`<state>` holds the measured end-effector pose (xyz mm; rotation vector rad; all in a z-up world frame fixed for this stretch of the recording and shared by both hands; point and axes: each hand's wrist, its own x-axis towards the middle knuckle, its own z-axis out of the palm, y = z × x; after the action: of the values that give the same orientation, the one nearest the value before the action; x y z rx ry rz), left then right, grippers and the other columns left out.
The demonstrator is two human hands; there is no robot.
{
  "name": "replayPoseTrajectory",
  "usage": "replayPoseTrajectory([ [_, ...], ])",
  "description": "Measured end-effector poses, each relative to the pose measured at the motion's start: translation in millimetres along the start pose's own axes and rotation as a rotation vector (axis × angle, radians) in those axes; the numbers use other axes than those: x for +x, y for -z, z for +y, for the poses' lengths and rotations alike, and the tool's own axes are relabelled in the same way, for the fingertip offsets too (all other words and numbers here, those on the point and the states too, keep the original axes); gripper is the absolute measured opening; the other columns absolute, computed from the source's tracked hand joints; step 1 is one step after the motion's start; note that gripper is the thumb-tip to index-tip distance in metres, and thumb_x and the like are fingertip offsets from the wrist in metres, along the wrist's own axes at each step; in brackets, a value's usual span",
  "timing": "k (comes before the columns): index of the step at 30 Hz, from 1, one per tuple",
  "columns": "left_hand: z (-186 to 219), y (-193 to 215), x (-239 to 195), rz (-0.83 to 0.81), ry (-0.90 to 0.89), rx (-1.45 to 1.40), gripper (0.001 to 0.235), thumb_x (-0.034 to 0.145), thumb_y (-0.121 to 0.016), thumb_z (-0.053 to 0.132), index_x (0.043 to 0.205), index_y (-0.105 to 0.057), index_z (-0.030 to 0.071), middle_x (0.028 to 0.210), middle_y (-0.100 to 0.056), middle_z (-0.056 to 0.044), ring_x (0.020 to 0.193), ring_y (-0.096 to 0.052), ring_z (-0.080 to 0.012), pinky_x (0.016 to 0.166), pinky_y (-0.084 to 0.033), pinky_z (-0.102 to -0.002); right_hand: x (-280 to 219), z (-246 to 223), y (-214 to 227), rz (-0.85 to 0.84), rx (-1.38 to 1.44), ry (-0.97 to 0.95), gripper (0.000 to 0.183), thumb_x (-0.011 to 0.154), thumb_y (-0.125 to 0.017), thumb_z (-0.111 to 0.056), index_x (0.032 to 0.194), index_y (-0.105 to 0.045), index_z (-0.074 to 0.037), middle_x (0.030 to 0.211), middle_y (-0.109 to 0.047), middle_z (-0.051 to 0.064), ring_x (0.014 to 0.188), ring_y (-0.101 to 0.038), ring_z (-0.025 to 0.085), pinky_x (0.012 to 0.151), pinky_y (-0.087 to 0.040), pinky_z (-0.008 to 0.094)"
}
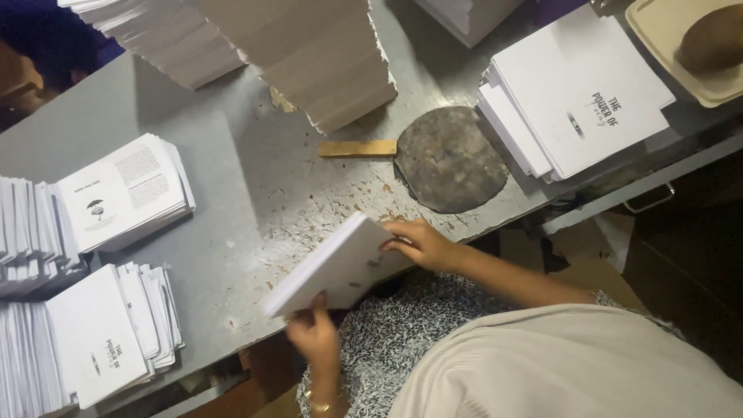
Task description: Folding printed booklets in half and stacking them on a workbench in a print shop.
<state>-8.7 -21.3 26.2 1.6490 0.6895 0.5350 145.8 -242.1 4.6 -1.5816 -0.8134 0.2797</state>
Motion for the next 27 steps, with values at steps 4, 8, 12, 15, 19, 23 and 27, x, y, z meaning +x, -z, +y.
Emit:
replayPoseTrajectory([
  [4, 68, 17, -2, -0.005, -0.061, 0.096, 0.044, 0.076, -0.082, 0.002, 0.115, -0.062, 0.005, 0.113, -0.064, -0.011, 0.107, -0.060, -0.0226, 0.091, -0.057, -0.029, 7, -53, 45, -0.272, -0.220, -0.093, 0.039, 0.098, -0.061, -0.014, 0.137, -0.061, -0.011, 0.126, -0.073, 0.010, 0.104, -0.072, 0.023, 0.087, -0.064, 0.036],
  [8, 90, 23, -2, -0.375, 0.118, 0.209, 0.077, 0.079, -0.074, -0.005, 0.148, -0.044, 0.012, 0.109, -0.078, -0.012, 0.096, -0.075, -0.0214, 0.085, -0.068, -0.031, 5, -101, 66, -0.513, -0.443, -0.217, 0.037, 0.097, -0.059, -0.005, 0.130, -0.063, -0.021, 0.100, -0.077, 0.007, 0.072, -0.074, 0.013, 0.060, -0.065, 0.025],
  [12, 74, 30, -3, -0.914, -0.107, 0.650, 0.044, 0.096, -0.060, 0.029, 0.137, -0.058, 0.014, 0.105, -0.080, -0.006, 0.086, -0.076, -0.0190, 0.072, -0.056, -0.030, -5, -111, 66, -0.643, -0.552, -0.073, 0.021, 0.094, -0.063, -0.001, 0.112, -0.068, -0.011, 0.081, -0.077, 0.005, 0.066, -0.075, 0.018, 0.056, -0.056, 0.032],
  [15, 52, 25, -2, -0.834, -0.178, 0.572, 0.034, 0.092, -0.067, 0.013, 0.126, -0.068, 0.007, 0.078, -0.076, -0.003, 0.053, -0.059, -0.0091, 0.043, -0.046, -0.022, -12, -111, 67, -0.608, -0.549, -0.060, 0.032, 0.091, -0.065, 0.008, 0.118, -0.065, -0.009, 0.087, -0.079, 0.008, 0.067, -0.077, 0.015, 0.053, -0.062, 0.027],
  [19, 53, 27, 7, -0.622, -0.091, 0.549, 0.023, 0.087, -0.071, 0.009, 0.109, -0.078, 0.010, 0.084, -0.083, -0.005, 0.050, -0.062, -0.0104, 0.041, -0.050, -0.023, -15, -146, 78, -0.217, -0.540, 0.262, 0.040, 0.087, -0.063, 0.005, 0.124, -0.069, -0.008, 0.119, -0.076, 0.008, 0.103, -0.074, 0.025, 0.087, -0.061, 0.040],
  [23, 64, 26, 35, -0.352, -0.029, 0.465, 0.023, 0.087, -0.076, 0.016, 0.071, -0.061, 0.008, 0.062, -0.063, -0.004, 0.055, -0.055, -0.0139, 0.051, -0.041, -0.028, -11, -173, 94, -0.369, 0.044, 0.348, 0.018, 0.099, -0.060, -0.004, 0.114, -0.069, -0.003, 0.108, -0.077, 0.010, 0.098, -0.078, 0.023, 0.087, -0.067, 0.030],
  [27, 106, -10, 52, -0.246, 0.310, 0.057, 0.034, 0.095, -0.057, 0.003, 0.126, -0.053, -0.011, 0.122, -0.066, -0.026, 0.102, -0.068, -0.0327, 0.086, -0.061, -0.039, 3, -86, 51, -1.155, 0.298, -0.163, 0.035, 0.098, -0.062, -0.030, 0.124, -0.068, -0.008, 0.098, -0.078, 0.005, 0.077, -0.072, 0.011, 0.070, -0.059, 0.024],
])
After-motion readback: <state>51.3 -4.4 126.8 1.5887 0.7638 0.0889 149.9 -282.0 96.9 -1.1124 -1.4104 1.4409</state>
